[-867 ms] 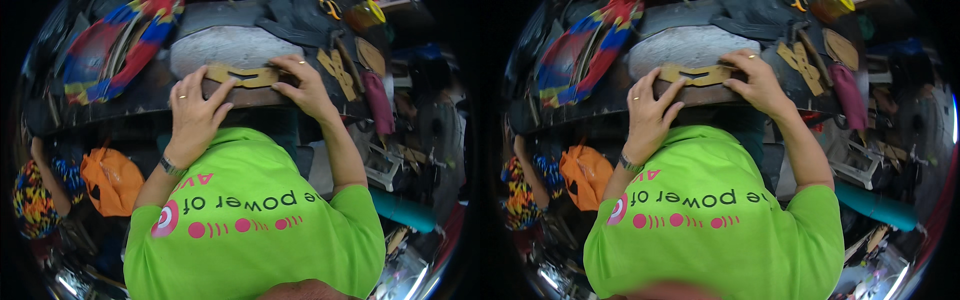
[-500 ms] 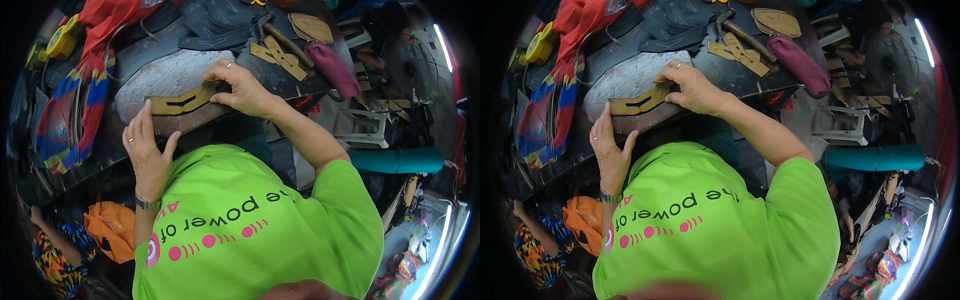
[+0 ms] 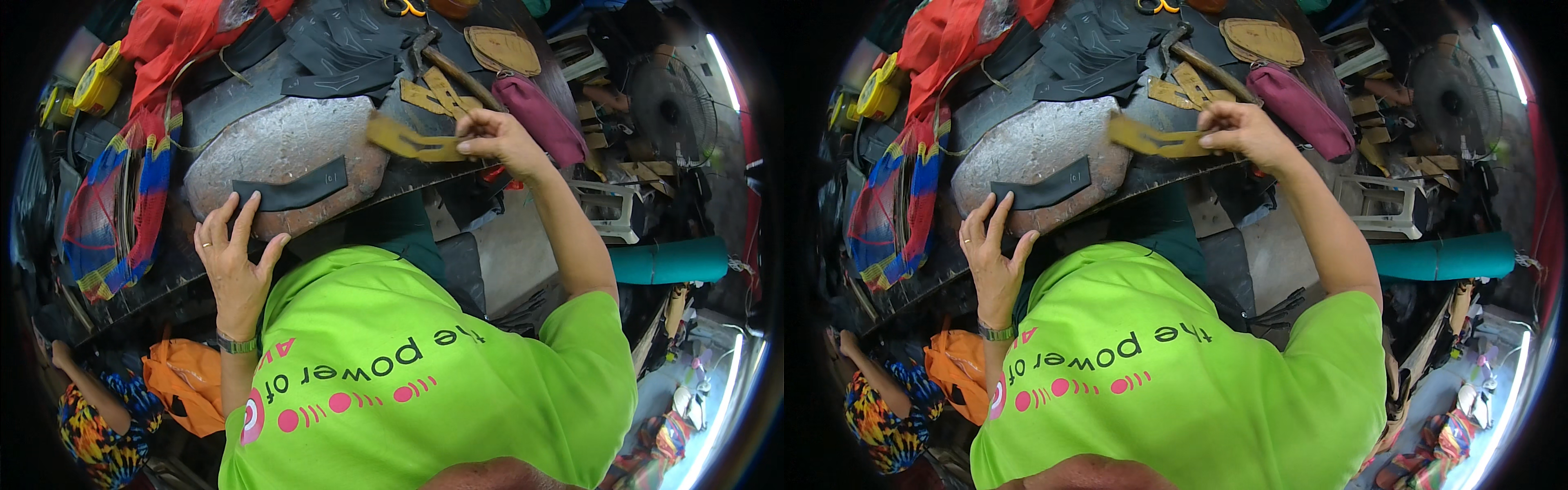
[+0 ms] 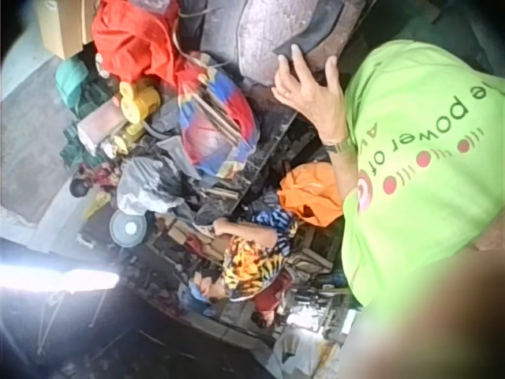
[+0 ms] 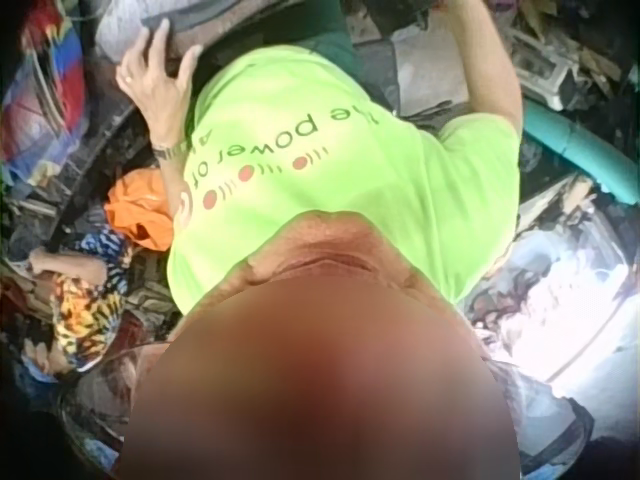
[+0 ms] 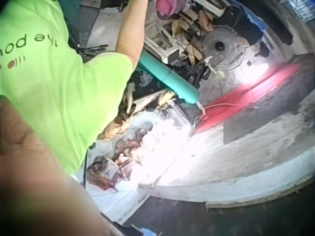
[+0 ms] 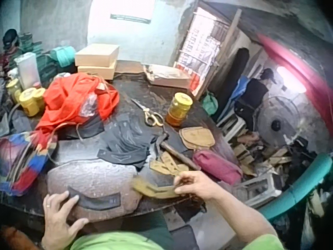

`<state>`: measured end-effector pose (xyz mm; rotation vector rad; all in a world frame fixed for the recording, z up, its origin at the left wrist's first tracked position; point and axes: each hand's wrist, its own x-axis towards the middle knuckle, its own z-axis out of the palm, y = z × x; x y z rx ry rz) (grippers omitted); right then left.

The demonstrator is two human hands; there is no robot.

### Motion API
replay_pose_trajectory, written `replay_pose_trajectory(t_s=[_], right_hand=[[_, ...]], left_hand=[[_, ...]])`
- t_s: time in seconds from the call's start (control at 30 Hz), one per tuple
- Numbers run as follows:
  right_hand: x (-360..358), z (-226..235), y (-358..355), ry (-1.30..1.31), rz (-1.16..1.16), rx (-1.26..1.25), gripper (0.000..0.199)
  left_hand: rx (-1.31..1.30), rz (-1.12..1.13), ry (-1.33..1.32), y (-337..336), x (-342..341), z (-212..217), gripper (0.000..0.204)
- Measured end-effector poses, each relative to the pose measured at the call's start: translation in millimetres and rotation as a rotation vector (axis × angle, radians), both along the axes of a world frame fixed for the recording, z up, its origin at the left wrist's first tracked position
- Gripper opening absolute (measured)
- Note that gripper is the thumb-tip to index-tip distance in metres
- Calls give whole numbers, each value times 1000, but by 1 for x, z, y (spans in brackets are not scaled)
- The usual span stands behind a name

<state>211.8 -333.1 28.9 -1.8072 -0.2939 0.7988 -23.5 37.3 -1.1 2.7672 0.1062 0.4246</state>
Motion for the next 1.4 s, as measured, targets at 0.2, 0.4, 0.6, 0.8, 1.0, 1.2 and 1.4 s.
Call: replay_pose_trajectory(t_s=[0.2, 0.4, 0.6, 0.8, 1.0, 1.2, 1.4], right_hand=[[3, -23, -32, -100, -185, -148, 21], [6, -18, -10, -828, -24, -488, 33], [15, -11, 17, -909, -41, -704, 39], [19, -17, 19, -881, -52, -787, 42], [21, -17, 17, -946, -79, -748, 40], [32, -31, 6, -835, -160, -554, 31], [54, -32, -5, -712, -177, -306, 21]], left_hand=[[-18, 7, -5, -1, 0, -2, 64], [-45, 14, 19, -2, 0, -1, 64], [-72, 19, 11, -3, -1, -2, 64], [-89, 10, 3, -2, -1, -3, 64], [-69, 9, -1, -1, -1, -4, 63], [-47, 4, -8, 1, 0, -3, 59], [7, 86, -25, -1, 3, 2, 44]])
